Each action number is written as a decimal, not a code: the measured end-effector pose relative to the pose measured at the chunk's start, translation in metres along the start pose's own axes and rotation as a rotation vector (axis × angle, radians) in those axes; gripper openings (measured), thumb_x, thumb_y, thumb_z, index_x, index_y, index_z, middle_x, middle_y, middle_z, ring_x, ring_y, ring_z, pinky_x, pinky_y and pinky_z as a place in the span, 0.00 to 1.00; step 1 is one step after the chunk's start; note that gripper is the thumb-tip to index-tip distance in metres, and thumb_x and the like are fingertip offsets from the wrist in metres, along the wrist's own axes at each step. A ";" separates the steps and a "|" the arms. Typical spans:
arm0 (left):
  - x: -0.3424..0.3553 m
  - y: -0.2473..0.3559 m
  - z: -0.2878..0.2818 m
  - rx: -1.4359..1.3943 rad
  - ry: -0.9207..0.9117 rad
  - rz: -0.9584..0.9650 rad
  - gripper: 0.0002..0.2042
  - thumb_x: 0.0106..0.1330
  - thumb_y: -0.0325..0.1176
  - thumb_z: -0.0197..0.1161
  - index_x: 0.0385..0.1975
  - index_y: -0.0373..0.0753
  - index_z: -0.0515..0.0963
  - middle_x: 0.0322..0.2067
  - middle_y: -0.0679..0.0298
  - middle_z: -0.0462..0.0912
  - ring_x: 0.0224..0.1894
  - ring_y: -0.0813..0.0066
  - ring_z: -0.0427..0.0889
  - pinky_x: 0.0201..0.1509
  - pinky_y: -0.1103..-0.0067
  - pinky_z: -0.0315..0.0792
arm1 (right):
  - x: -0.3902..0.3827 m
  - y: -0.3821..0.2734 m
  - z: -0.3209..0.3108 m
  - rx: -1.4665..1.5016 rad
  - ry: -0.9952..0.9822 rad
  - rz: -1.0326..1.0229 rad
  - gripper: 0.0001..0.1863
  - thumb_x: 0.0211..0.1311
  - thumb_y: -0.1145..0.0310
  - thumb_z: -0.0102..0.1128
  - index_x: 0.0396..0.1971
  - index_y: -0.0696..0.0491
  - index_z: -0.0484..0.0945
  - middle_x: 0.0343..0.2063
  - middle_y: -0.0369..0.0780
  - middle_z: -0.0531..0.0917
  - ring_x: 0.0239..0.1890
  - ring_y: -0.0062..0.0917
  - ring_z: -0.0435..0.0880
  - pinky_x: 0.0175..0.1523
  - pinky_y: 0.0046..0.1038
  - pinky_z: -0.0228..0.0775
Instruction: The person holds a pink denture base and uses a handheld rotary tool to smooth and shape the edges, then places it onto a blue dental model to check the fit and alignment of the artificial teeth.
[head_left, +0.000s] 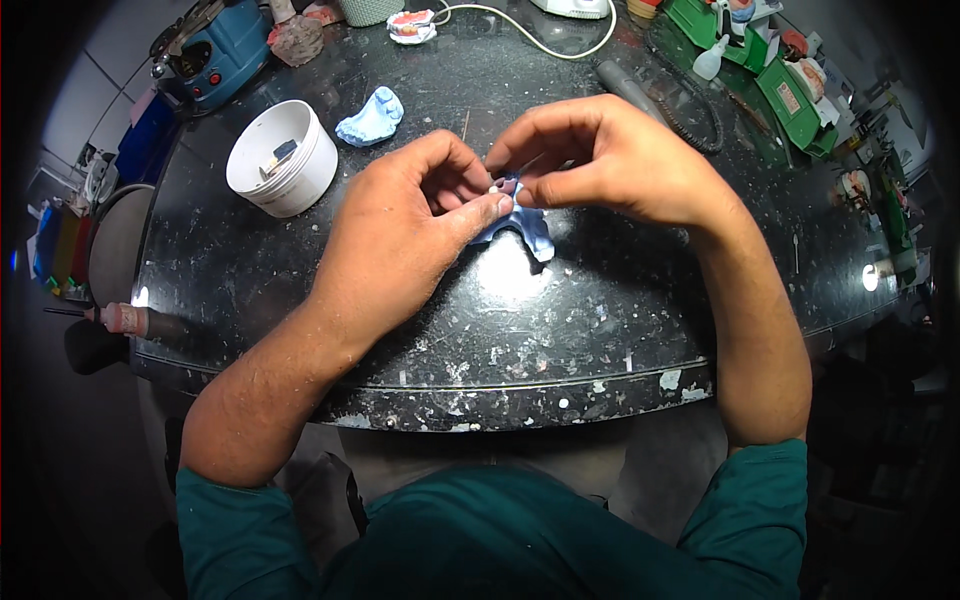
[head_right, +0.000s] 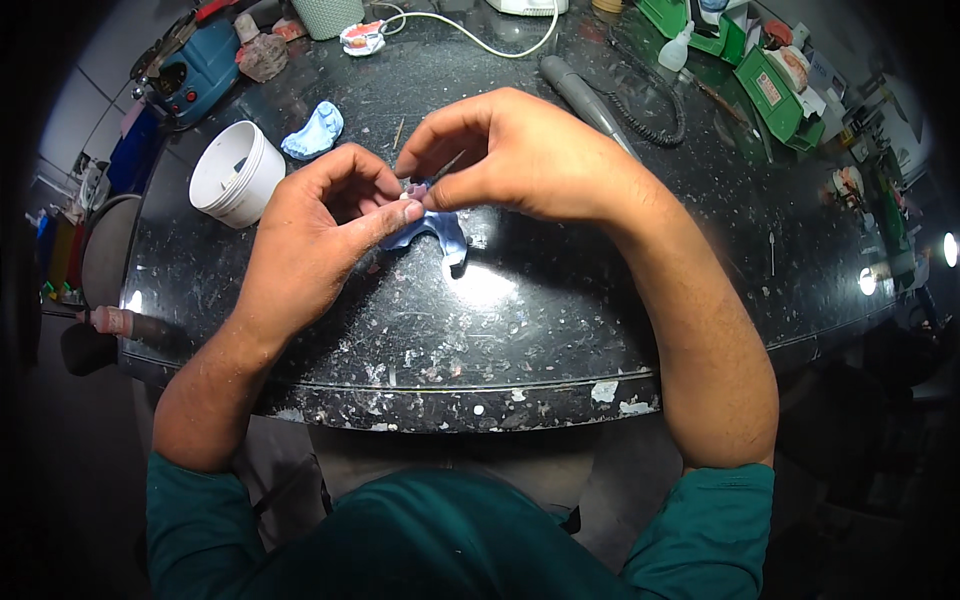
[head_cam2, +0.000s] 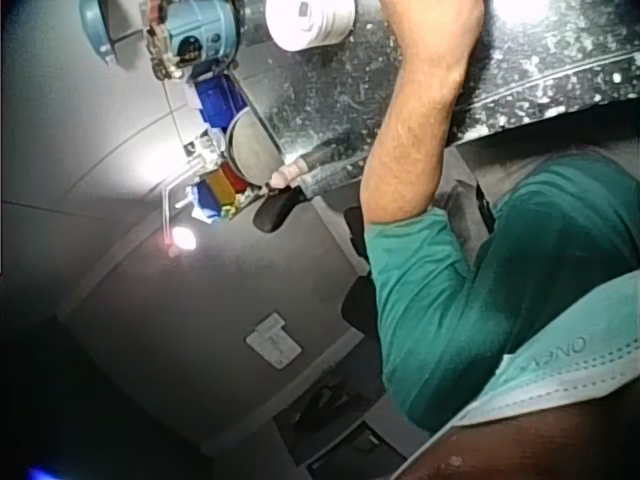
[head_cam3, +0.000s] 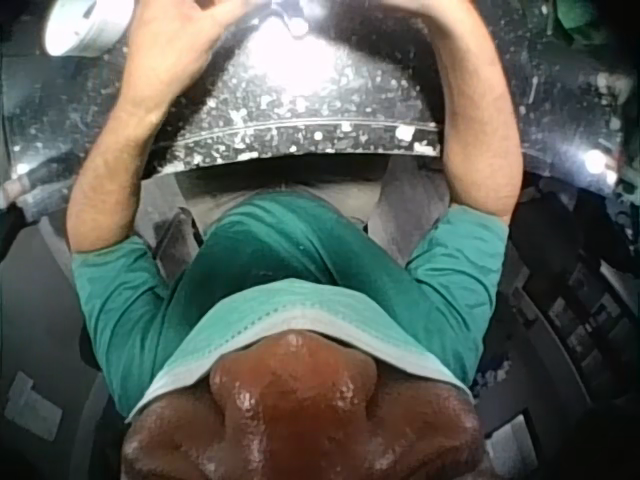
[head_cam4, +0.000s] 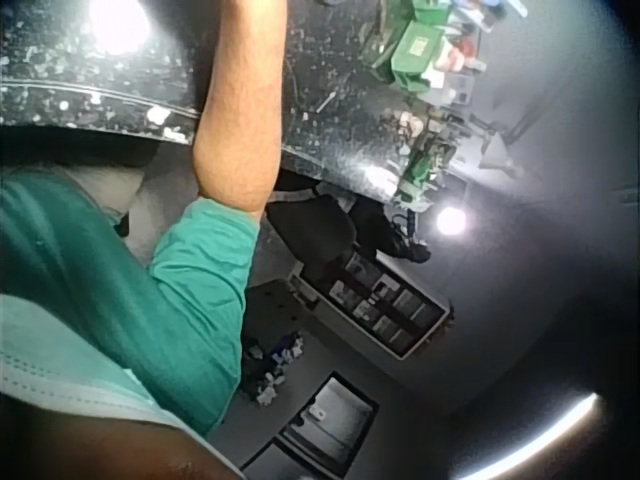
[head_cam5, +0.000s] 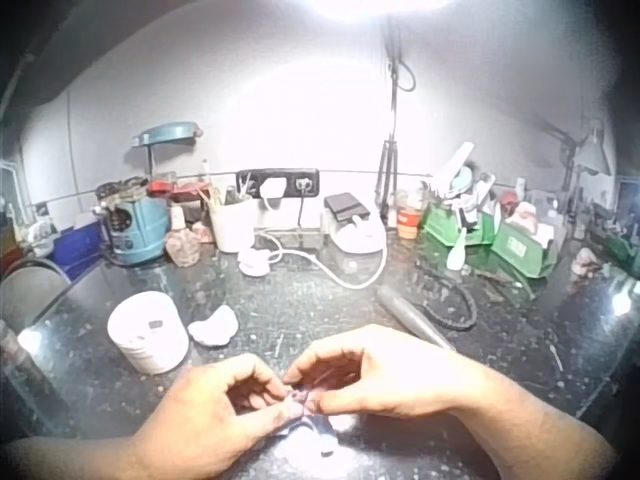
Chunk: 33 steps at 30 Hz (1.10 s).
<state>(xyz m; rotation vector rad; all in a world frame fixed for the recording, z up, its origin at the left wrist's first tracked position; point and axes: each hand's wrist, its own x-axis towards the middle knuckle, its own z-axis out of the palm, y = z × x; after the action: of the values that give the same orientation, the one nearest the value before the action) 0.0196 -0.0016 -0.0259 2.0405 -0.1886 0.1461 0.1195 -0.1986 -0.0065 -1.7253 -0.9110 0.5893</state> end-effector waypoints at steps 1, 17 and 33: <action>0.001 -0.004 0.001 -0.027 0.000 0.007 0.08 0.61 0.24 0.68 0.36 0.35 0.75 0.30 0.72 0.77 0.31 0.90 0.71 0.37 0.89 0.68 | -0.001 0.001 0.001 -0.032 -0.024 -0.078 0.14 0.55 0.73 0.67 0.42 0.58 0.84 0.34 0.40 0.87 0.40 0.22 0.85 0.46 0.25 0.77; -0.002 0.000 -0.005 0.469 -0.003 0.068 0.17 0.54 0.41 0.73 0.35 0.37 0.78 0.30 0.65 0.75 0.32 0.76 0.74 0.38 0.78 0.69 | -0.001 -0.003 0.001 -0.345 -0.029 -0.169 0.12 0.54 0.69 0.71 0.40 0.54 0.87 0.33 0.41 0.89 0.38 0.25 0.87 0.48 0.25 0.77; 0.010 0.012 -0.047 0.043 -0.277 -0.209 0.11 0.58 0.31 0.72 0.38 0.31 0.84 0.30 0.66 0.85 0.32 0.84 0.79 0.42 0.85 0.72 | 0.003 -0.003 0.014 0.089 0.072 -0.060 0.09 0.56 0.75 0.68 0.37 0.61 0.85 0.31 0.40 0.88 0.37 0.19 0.85 0.48 0.22 0.76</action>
<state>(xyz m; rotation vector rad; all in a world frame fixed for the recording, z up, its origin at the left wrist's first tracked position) 0.0264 0.0342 0.0075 2.1040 -0.1438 -0.2655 0.1101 -0.1877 -0.0086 -1.6243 -0.8702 0.5178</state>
